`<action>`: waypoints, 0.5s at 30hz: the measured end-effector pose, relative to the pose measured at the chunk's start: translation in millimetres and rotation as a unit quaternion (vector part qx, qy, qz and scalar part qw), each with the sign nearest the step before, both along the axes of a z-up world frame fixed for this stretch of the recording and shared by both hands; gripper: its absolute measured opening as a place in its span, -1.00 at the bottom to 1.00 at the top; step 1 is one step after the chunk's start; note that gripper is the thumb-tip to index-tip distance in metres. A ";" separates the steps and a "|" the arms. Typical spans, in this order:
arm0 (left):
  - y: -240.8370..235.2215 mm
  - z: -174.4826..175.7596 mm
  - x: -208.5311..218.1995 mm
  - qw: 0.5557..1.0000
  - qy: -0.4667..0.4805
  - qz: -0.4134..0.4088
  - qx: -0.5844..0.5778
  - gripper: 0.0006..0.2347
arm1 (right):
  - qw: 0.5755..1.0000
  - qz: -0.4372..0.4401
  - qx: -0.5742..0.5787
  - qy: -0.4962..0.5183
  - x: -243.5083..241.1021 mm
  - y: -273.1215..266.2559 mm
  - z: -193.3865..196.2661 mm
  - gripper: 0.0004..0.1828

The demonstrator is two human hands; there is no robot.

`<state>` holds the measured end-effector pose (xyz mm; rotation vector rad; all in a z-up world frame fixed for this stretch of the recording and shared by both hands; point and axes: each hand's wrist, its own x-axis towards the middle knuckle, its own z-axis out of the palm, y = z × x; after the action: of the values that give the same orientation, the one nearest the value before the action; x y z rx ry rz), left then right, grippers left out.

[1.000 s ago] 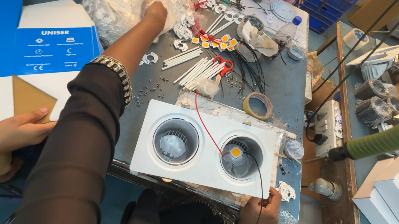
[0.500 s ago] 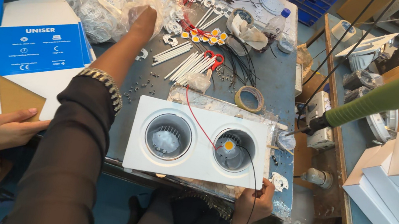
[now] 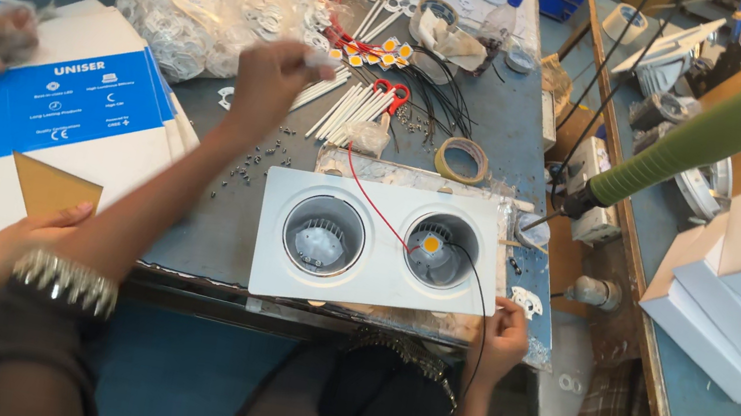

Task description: The person assembles a lighting fixture by inserting LED components into a housing, using a power screwdriver to secure them, and connecting wires by hand.

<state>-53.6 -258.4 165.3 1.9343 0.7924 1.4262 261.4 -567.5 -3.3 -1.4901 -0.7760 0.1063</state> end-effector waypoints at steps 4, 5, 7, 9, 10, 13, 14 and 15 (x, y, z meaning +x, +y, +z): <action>-114.6 22.1 -6.8 0.964 0.103 -0.020 0.245 -0.82 | 0.967 0.029 0.104 0.232 29.6 -27.7 53.5 -0.97; -134.6 28.9 -8.2 0.941 0.096 -0.042 0.322 -0.82 | 0.975 -0.016 0.103 0.194 29.1 -37.2 78.0 -0.96; -164.1 41.7 -12.7 0.924 0.091 -0.085 0.363 -0.82 | 0.983 0.032 0.142 0.114 10.4 -55.0 126.6 -0.93; -182.3 49.8 -9.8 0.906 0.085 -0.102 0.401 -0.81 | 0.982 0.120 0.116 0.084 -24.4 -63.6 166.7 -0.88; -189.1 51.2 -6.1 0.898 0.081 -0.097 0.421 -0.81 | 0.979 0.163 0.103 0.071 -46.0 -62.1 180.7 -0.85; -198.3 46.4 6.0 0.887 0.080 -0.133 0.435 -0.79 | 0.940 0.323 -0.036 0.105 -97.6 -49.1 209.8 -0.67; -200.3 42.4 9.9 0.886 0.081 -0.152 0.431 -0.79 | 0.913 0.381 -0.072 0.131 -104.8 -42.7 216.6 -0.61; -199.7 38.8 13.9 0.884 0.075 -0.162 0.432 -0.77 | 0.906 0.392 -0.081 0.136 -109.2 -34.4 219.8 -0.60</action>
<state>-39.8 -458.2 204.1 2.6843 -0.1981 1.5588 152.2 -601.9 216.5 -1.1945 -1.1133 0.9864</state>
